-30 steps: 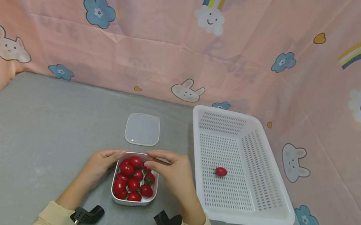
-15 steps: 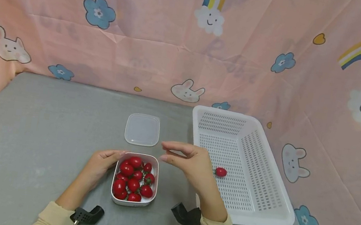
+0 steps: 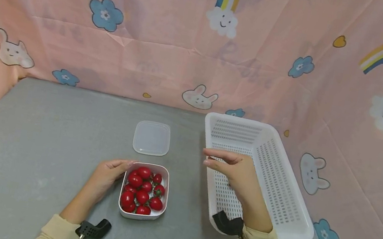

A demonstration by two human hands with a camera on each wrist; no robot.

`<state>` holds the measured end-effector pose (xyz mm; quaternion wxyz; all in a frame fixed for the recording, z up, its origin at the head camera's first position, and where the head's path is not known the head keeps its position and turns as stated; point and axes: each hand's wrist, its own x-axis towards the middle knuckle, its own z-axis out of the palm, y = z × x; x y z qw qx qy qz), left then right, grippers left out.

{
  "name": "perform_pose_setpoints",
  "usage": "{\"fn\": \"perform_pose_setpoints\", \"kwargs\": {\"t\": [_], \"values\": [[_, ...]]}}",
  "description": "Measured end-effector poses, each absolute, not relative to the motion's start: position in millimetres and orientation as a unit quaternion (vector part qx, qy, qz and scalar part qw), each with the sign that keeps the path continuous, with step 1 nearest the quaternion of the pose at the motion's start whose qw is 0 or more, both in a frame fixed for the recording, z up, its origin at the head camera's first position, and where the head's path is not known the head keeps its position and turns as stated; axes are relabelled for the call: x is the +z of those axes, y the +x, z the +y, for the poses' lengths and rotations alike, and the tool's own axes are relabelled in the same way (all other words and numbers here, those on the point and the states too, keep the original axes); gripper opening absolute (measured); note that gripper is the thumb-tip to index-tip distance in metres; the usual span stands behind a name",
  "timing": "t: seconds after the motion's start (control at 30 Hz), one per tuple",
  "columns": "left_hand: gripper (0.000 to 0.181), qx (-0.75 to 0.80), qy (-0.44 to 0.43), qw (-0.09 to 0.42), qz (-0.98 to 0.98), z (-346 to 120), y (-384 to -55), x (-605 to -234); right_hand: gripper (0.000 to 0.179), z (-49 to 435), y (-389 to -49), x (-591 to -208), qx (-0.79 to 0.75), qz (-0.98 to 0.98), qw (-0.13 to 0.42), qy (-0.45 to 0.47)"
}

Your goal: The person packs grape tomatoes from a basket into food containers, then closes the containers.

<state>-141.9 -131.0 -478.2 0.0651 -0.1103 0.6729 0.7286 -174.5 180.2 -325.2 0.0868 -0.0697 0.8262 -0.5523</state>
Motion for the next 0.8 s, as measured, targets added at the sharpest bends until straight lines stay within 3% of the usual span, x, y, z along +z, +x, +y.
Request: {"fn": "perform_pose_setpoints", "kwargs": {"t": [0.17,0.47,0.8], "values": [[0.036,0.727,-0.110,0.067,0.674,-129.8,-142.4,-478.6,0.039,218.0,-192.9,-331.7,-0.518,0.848,0.085,-0.076],[0.036,0.735,-0.109,0.064,0.666,-128.7,-142.6,-478.7,0.043,269.5,-219.6,-360.8,-0.436,0.876,0.185,-0.093],[0.037,0.731,-0.114,0.061,0.669,-127.7,-142.3,-477.9,0.040,297.8,-244.4,-383.1,-0.399,0.883,0.230,-0.094]]}}
